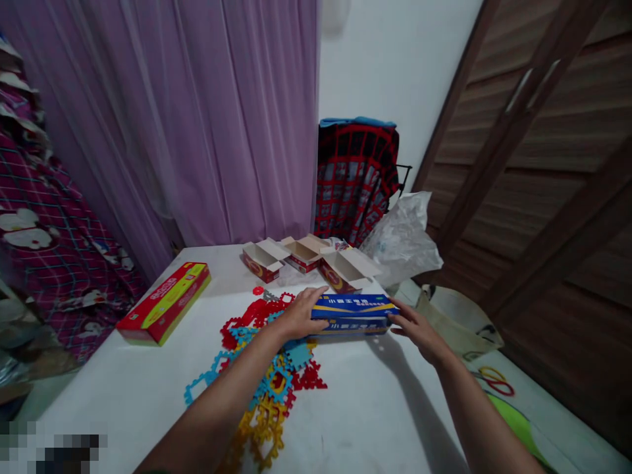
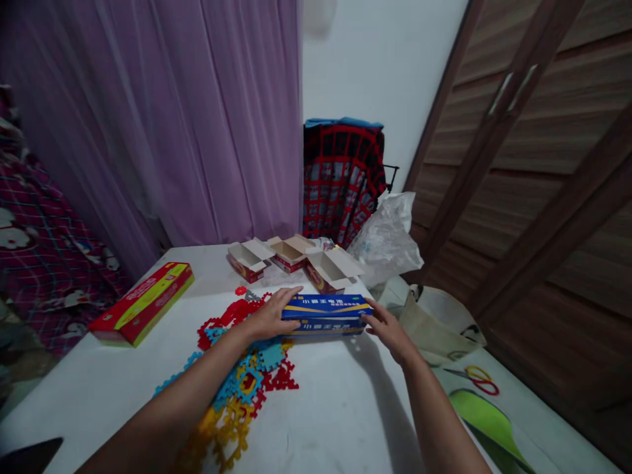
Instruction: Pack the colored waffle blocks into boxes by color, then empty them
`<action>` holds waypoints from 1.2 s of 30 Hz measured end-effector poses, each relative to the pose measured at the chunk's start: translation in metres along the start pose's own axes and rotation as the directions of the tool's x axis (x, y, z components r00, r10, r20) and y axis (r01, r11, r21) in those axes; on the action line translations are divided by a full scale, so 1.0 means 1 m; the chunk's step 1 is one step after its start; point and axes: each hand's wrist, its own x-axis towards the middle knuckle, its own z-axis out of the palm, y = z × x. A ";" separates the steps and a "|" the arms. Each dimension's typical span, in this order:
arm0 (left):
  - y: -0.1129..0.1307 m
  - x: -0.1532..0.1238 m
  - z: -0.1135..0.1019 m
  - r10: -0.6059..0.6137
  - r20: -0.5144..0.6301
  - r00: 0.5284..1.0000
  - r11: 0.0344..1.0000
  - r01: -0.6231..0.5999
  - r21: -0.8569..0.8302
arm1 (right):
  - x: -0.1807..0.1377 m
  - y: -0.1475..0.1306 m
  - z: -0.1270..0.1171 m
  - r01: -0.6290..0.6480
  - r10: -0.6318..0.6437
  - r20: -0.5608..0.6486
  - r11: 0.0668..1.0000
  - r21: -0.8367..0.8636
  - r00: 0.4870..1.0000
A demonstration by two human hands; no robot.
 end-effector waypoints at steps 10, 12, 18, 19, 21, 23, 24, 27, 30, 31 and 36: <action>-0.001 0.034 0.045 0.070 0.277 0.958 0.993 -0.094 0.074 | -0.016 0.028 -0.049 0.002 0.032 0.061 0.873 -0.488 0.998; -0.004 0.030 0.042 0.027 0.286 0.958 0.990 -0.065 0.124 | -0.009 0.019 -0.052 0.079 -0.004 0.128 0.804 -0.589 0.992; 0.014 0.019 0.026 -0.023 0.203 0.979 0.905 -0.066 0.420 | -0.002 0.000 -0.063 0.364 -0.129 0.358 0.574 -0.733 0.925; 0.017 0.018 0.025 -0.037 0.209 0.977 0.893 -0.062 0.447 | -0.003 0.001 -0.064 0.401 -0.149 0.387 0.552 -0.731 0.910; 0.023 0.016 0.026 -0.067 0.226 0.972 0.874 -0.052 0.483 | -0.005 0.005 -0.066 0.454 -0.193 0.419 0.521 -0.723 0.887; 0.027 0.014 0.028 -0.079 0.228 0.970 0.861 -0.049 0.507 | -0.008 0.008 -0.065 0.484 -0.241 0.422 0.507 -0.713 0.874; 0.029 0.014 0.029 -0.077 0.224 0.971 0.856 -0.051 0.515 | -0.009 0.009 -0.065 0.495 -0.264 0.419 0.503 -0.709 0.869; 0.033 0.011 0.031 -0.079 0.211 0.974 0.841 -0.048 0.538 | -0.013 0.008 -0.062 0.530 -0.307 0.432 0.470 -0.706 0.848; 0.033 0.009 0.035 -0.092 0.163 0.982 0.834 -0.014 0.552 | -0.015 0.009 -0.059 0.558 -0.324 0.455 0.437 -0.705 0.829; 0.032 0.008 0.037 -0.097 0.138 0.986 0.838 0.006 0.546 | -0.015 0.010 -0.058 0.559 -0.331 0.452 0.438 -0.704 0.828; 0.019 0.004 0.044 -0.104 0.066 0.992 0.872 0.059 0.487 | -0.020 0.023 -0.060 0.530 -0.375 0.382 0.481 -0.699 0.845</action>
